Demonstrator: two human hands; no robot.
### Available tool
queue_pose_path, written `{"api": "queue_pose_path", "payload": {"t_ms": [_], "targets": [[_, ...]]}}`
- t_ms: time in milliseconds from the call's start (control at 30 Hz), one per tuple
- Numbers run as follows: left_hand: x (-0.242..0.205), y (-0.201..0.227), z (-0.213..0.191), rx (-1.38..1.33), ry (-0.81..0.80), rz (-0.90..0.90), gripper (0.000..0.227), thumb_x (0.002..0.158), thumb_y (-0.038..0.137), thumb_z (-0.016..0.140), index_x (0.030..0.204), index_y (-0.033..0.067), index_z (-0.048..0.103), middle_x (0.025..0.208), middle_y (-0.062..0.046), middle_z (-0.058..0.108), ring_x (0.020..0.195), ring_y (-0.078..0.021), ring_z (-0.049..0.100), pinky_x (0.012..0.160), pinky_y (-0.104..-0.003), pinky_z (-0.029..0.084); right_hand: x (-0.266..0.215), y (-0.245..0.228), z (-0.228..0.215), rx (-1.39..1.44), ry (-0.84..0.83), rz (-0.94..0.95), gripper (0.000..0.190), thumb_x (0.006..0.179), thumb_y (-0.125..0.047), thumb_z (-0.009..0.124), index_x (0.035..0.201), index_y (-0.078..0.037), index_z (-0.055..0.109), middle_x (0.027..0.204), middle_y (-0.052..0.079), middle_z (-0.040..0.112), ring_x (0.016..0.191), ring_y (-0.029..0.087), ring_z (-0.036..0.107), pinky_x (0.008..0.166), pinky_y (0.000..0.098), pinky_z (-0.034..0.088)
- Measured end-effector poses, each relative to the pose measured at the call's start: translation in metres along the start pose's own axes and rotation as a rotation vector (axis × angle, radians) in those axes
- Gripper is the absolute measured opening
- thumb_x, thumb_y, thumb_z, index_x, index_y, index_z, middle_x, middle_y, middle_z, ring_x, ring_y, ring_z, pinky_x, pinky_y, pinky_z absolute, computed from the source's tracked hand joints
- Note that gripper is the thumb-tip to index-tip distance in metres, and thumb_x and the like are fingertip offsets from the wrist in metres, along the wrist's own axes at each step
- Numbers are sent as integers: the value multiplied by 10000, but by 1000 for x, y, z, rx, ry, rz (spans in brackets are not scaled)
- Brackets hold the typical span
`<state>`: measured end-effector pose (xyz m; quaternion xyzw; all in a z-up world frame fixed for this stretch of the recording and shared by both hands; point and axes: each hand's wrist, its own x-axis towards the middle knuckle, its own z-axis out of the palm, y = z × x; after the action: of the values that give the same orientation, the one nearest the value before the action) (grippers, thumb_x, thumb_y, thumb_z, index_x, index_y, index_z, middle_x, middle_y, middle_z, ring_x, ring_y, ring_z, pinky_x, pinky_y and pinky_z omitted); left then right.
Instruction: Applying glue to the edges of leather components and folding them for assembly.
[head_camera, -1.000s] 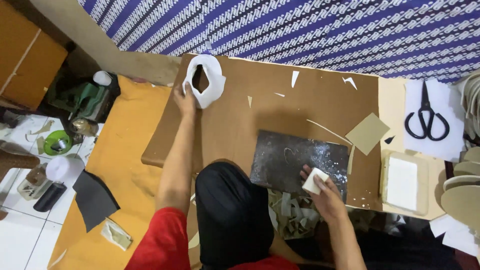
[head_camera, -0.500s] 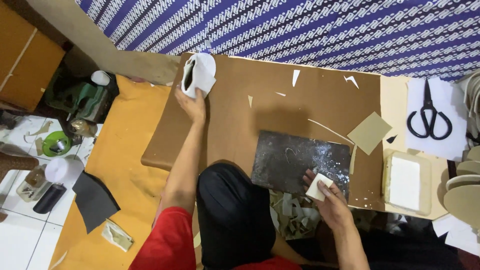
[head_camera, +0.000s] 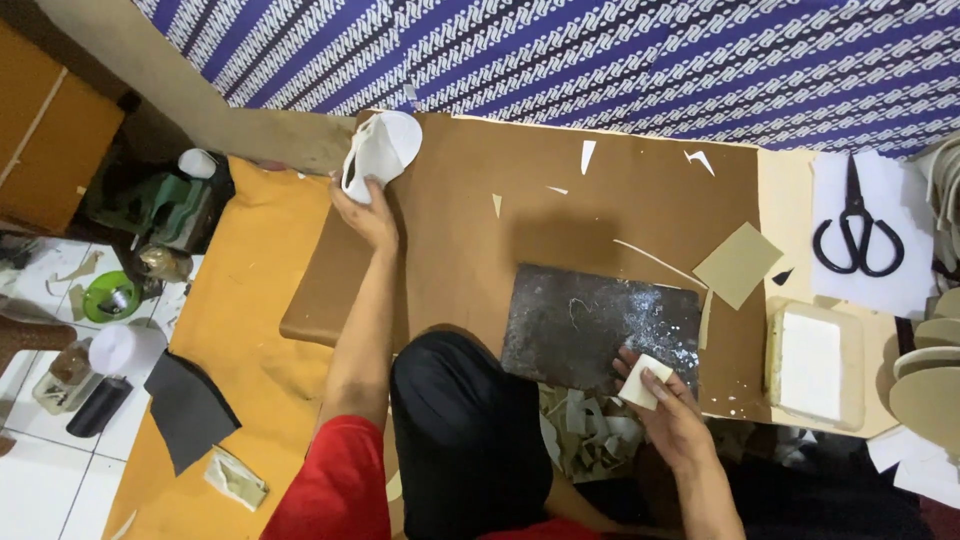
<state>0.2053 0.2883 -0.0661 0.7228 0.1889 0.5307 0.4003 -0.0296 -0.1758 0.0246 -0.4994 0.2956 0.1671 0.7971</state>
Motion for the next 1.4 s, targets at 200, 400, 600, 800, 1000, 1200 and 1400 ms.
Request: {"api": "queue_pose_path", "payload": {"t_ms": [200, 400, 600, 800, 1000, 1200, 1400], "targets": [[-14, -21, -10, 193, -158, 8, 1027, 850, 420, 872, 1568, 61, 231, 1620, -267, 232, 1481, -496, 297, 1163, -588, 364, 4, 10, -12, 3, -21, -4, 495, 938, -64, 494, 1416, 57, 526, 1483, 203, 569, 1394, 351, 515, 1057, 523, 415], [28, 37, -18, 686, -297, 332, 367, 901, 288, 762, 1116, 45, 590, 1023, -130, 614, 1001, -316, 516, 941, -486, 338, 4, 15, -23, 25, -13, -7, 489, 914, -73, 526, 1388, 45, 545, 1453, 206, 585, 1386, 362, 531, 1038, 544, 434], [49, 9, 19, 802, -531, 106, 261, 845, 296, 741, 947, 59, 698, 883, -177, 722, 1000, -384, 594, 996, -541, 338, -2, 10, -13, 20, -11, 8, 479, 970, -73, 463, 1419, 86, 506, 1468, 225, 560, 1411, 349, 504, 1077, 490, 401], [50, 4, 27, 500, -772, 36, 266, 974, 360, 603, 1006, 110, 686, 935, -54, 745, 947, -307, 645, 1068, -573, 302, -2, 10, -21, 51, -28, -15, 477, 961, -53, 464, 1414, 88, 511, 1473, 241, 558, 1395, 384, 511, 1064, 533, 415], [45, -20, 22, 835, -957, 322, 511, 1040, 501, 443, 1371, 138, 582, 868, -138, 747, 805, -369, 639, 984, -508, 254, 0, 10, -26, 45, -9, 20, 469, 939, -87, 519, 1385, 52, 554, 1431, 203, 593, 1379, 336, 530, 1109, 495, 385], [66, 26, 19, 889, -639, 368, 515, 1010, 349, 500, 1495, 182, 539, 779, -157, 752, 708, -363, 632, 950, -493, 311, -4, 7, -22, 74, 20, 20, 485, 938, -50, 494, 1406, 79, 520, 1447, 242, 572, 1369, 362, 524, 1094, 498, 406], [52, -16, 37, 946, -1027, -9, 384, 976, 449, 623, 947, 92, 760, 868, -169, 764, 824, -346, 695, 1137, -648, 122, -6, 7, -23, 63, -30, -6, 488, 967, -74, 484, 1420, 103, 520, 1426, 243, 580, 1356, 346, 529, 1010, 465, 407]]}}
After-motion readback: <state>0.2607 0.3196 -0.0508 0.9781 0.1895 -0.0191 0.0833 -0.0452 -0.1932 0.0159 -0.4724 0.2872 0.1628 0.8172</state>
